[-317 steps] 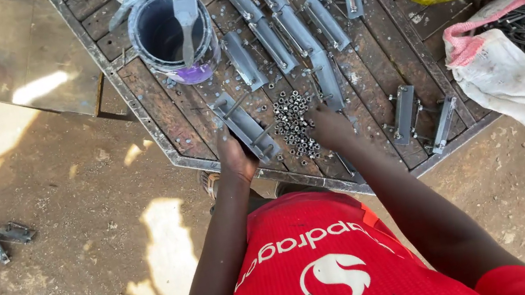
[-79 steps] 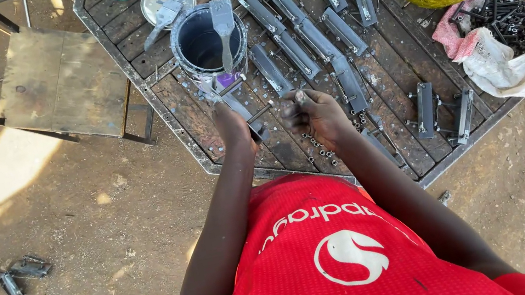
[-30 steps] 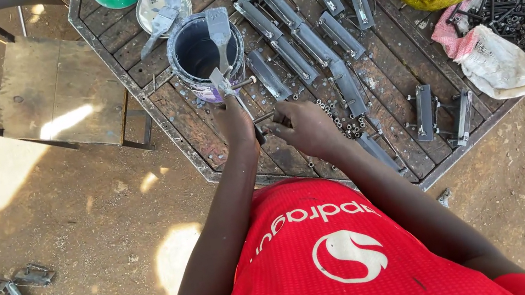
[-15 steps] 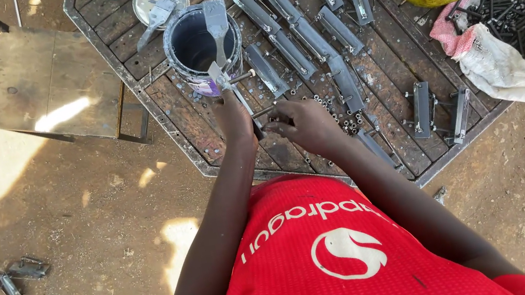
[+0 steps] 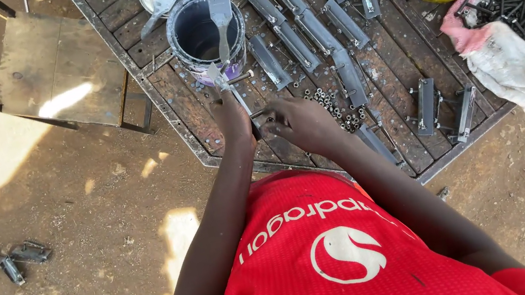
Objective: Assembling small metal brackets by inserting pins into them on a workbench.
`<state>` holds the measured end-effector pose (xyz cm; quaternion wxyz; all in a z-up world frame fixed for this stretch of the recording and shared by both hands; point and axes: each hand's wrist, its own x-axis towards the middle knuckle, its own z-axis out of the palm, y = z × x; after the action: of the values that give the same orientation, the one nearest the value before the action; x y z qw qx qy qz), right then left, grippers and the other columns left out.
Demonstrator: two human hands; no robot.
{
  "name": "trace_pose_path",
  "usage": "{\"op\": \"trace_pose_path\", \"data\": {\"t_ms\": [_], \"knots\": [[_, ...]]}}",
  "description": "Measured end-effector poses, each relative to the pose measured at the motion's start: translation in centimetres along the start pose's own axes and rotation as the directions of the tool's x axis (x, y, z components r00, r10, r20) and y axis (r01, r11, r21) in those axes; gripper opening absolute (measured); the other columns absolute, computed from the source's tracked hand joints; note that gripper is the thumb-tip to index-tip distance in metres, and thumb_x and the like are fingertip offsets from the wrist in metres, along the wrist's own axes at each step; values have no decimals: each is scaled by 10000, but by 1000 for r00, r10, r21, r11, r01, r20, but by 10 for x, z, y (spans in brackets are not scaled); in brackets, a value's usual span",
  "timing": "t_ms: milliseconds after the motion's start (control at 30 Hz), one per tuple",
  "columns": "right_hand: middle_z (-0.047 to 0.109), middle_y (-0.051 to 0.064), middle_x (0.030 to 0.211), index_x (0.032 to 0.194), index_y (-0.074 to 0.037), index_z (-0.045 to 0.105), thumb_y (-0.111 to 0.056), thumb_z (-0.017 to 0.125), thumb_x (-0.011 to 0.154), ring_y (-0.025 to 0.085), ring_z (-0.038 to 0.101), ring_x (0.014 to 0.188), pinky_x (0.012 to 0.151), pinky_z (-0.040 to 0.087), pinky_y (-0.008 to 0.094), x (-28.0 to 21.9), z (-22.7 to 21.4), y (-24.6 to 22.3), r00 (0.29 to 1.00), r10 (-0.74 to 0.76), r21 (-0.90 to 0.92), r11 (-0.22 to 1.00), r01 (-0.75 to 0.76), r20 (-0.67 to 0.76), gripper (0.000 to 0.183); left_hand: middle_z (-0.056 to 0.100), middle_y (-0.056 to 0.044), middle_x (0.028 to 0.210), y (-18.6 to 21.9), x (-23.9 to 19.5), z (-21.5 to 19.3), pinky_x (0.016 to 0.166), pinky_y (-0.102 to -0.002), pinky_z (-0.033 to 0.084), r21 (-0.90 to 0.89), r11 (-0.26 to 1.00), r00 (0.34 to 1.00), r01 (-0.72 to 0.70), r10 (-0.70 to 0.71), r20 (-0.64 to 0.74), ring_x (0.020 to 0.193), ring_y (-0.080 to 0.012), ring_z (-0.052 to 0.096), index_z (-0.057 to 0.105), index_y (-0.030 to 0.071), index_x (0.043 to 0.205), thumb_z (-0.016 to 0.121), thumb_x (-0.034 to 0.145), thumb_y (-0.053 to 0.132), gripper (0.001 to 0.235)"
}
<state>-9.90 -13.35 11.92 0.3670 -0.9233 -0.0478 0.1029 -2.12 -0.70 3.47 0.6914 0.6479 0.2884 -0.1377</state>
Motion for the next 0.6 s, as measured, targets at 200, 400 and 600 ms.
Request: {"op": "trace_pose_path", "data": {"t_ms": [200, 400, 600], "knots": [[726, 232, 973, 1174, -122, 686, -338, 556, 1028, 500, 693, 935, 807, 548, 605, -1, 18, 19, 995, 87, -78, 994, -83, 44, 292, 527, -198, 1173, -2, -6, -3, 1005, -558, 420, 19, 1000, 999, 0, 1, -46, 1165, -343, 546, 477, 18, 1258, 472, 1065, 480, 501], [706, 258, 1061, 1209, -118, 650, -300, 579, 1019, 541, 683, 969, 798, 556, 638, -5, 28, 14, 996, 39, -54, 998, -35, 75, 273, 520, -176, 1129, -28, 6, -15, 944, -560, 424, 77, 997, 1000, -10, 12, -27, 1091, -336, 557, 453, 16, 1290, 415, 1096, 388, 421], [745, 245, 928, 1078, -125, 707, -459, 396, 1075, 498, 730, 898, 811, 576, 588, -3, 42, 36, 972, 174, -181, 973, -145, 159, 457, 464, -105, 1023, -41, 9, -21, 856, -512, 399, 136, 990, 998, -40, 45, -33, 944, -234, 494, 448, 38, 1228, 408, 1108, 331, 319]]}}
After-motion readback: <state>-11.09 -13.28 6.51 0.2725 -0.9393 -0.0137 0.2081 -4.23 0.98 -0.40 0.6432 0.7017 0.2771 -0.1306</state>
